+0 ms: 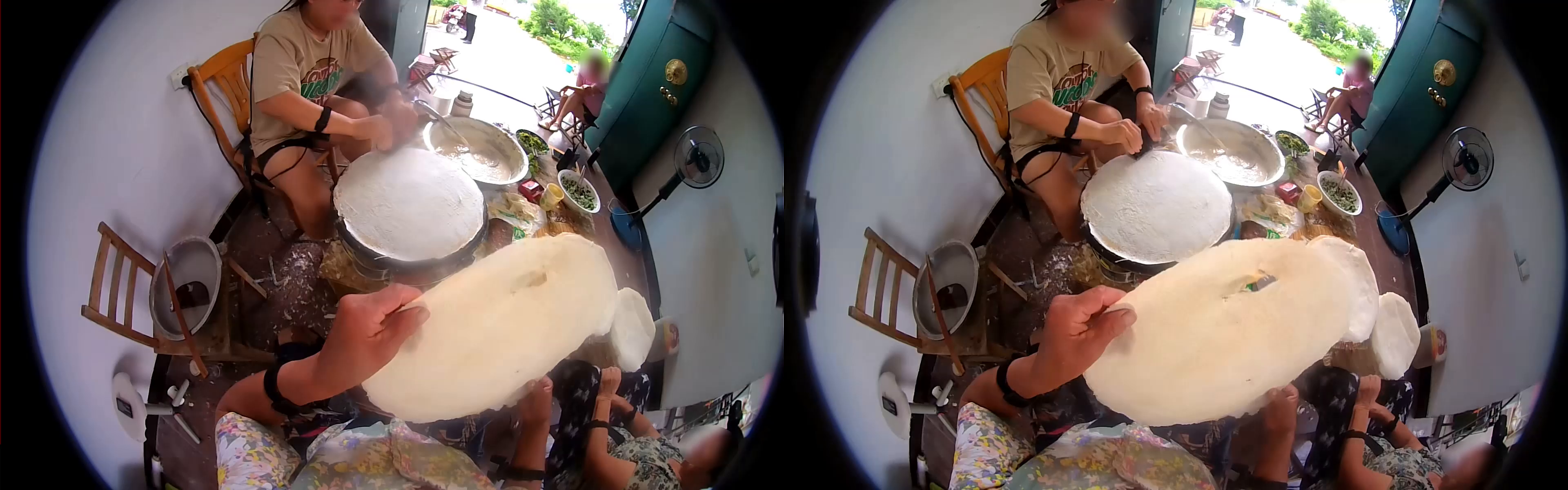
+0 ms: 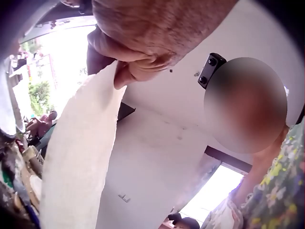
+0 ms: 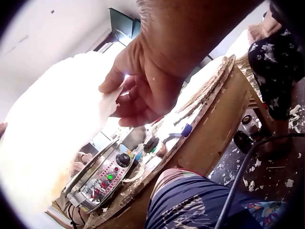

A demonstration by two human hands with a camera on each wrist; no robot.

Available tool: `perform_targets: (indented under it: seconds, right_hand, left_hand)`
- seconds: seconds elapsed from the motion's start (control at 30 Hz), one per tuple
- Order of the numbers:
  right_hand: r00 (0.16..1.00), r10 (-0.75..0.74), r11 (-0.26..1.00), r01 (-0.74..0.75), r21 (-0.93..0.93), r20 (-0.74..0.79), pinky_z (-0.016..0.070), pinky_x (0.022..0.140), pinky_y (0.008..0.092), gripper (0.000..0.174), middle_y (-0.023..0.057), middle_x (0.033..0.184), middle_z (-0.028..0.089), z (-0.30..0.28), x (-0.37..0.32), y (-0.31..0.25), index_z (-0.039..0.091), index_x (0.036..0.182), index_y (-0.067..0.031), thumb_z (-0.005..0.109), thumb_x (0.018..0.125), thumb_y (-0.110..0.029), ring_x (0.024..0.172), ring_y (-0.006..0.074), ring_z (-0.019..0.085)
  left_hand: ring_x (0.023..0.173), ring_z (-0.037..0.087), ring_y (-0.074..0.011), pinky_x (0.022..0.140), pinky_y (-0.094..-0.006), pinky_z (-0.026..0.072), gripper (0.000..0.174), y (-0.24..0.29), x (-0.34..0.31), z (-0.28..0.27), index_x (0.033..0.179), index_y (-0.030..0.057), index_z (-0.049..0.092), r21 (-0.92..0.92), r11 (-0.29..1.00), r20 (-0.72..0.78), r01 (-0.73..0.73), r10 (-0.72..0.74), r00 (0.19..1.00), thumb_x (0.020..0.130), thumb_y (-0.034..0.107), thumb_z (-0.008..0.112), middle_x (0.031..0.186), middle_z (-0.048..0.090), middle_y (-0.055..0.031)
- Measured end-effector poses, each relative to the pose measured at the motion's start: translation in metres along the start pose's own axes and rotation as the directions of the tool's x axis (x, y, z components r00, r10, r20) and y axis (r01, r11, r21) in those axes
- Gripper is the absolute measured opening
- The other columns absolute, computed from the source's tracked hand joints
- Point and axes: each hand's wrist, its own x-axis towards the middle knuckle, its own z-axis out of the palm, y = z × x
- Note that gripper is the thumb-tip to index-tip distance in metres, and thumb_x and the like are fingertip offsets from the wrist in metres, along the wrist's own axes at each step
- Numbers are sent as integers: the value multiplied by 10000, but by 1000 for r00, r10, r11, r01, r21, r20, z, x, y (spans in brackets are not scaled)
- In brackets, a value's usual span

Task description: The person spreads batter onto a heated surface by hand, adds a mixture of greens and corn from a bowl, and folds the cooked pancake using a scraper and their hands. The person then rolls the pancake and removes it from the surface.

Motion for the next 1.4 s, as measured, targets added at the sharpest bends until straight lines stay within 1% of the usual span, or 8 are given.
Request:
perform_targets:
  seconds: [0.07, 0.17, 0.2, 0.5, 0.6, 0.97, 1.13, 1.4]
  right_hand:
    - [990, -2, 1000, 0, -16, -138, 530, 685, 283, 265, 63, 922, 669, 7, 7, -8, 616, 1088, 33, 554, 837, -26, 765, 159, 634]
    - [985, -42, 999, 36, -38, -165, 521, 688, 278, 238, 54, 914, 666, 42, 33, -33, 622, 1065, 28, 550, 840, -8, 768, 154, 628]
    - [984, -34, 999, 32, -12, -173, 522, 697, 279, 240, 56, 923, 667, 48, 39, -28, 621, 1067, 29, 553, 840, -7, 779, 157, 630]
    - [980, -14, 1000, 16, 12, -197, 515, 778, 299, 292, 74, 1006, 670, 58, 64, -13, 610, 1116, 43, 561, 831, 3, 865, 174, 641]
    - [987, 1, 1000, 0, 7, -162, 512, 786, 300, 295, 81, 1017, 671, 52, 62, -11, 609, 1118, 47, 557, 832, -1, 874, 180, 643]
    - [986, -5, 986, -23, -167, -168, 513, 748, 274, 303, 80, 997, 679, 66, 86, -44, 616, 1120, 59, 556, 839, -34, 838, 168, 645]
    - [990, -72, 972, 42, -231, -124, 506, 677, 242, 249, 57, 916, 680, 91, 146, -81, 640, 1074, 34, 597, 840, -38, 748, 119, 636]
    - [993, -99, 864, 114, -490, 57, 499, 636, 233, 224, 30, 835, 685, 139, 290, -114, 663, 1043, 9, 662, 827, -49, 686, 93, 625]
  left_hand:
    - [578, 599, -220, 558, -299, 474, 121, -1, 6, 5, 982, 12, 642, -27, 999, -36, 23, -24, 999, 896, 93, 616, 695, 627, -156]
    - [594, 518, -52, 534, -234, 427, 167, -28, 27, 8, 1013, -10, 647, 53, 998, -90, -39, 44, 995, 871, 76, 669, 667, 608, -71]
    - [560, 564, -321, 531, -349, 454, 118, -27, 33, 8, 931, 7, 612, 59, 998, -128, -36, 43, 991, 884, 115, 612, 669, 544, -206]
    - [660, 591, -411, 543, -405, 463, 117, -59, 47, 12, 914, 27, 609, 104, 994, -172, 13, 5, 985, 881, 139, 612, 695, 558, -234]
    - [608, 570, -98, 576, -274, 471, 172, -64, 47, 12, 1012, 2, 648, 148, 988, -138, 45, -25, 990, 873, 103, 651, 701, 629, -134]
    - [632, 553, -63, 584, -249, 457, 154, -84, 65, 7, 973, -13, 651, 97, 989, -175, 108, -90, 981, 854, 84, 654, 694, 626, -71]
    - [667, 548, -38, 600, -214, 457, 127, -128, 106, -9, 933, -48, 648, -44, 984, -157, 175, -180, 971, 852, 50, 645, 756, 642, 2]
    - [650, 572, -56, 586, -229, 472, 133, -199, 182, -55, 896, -54, 662, -126, 978, -239, 164, -190, 952, 804, 42, 656, 750, 662, -29]
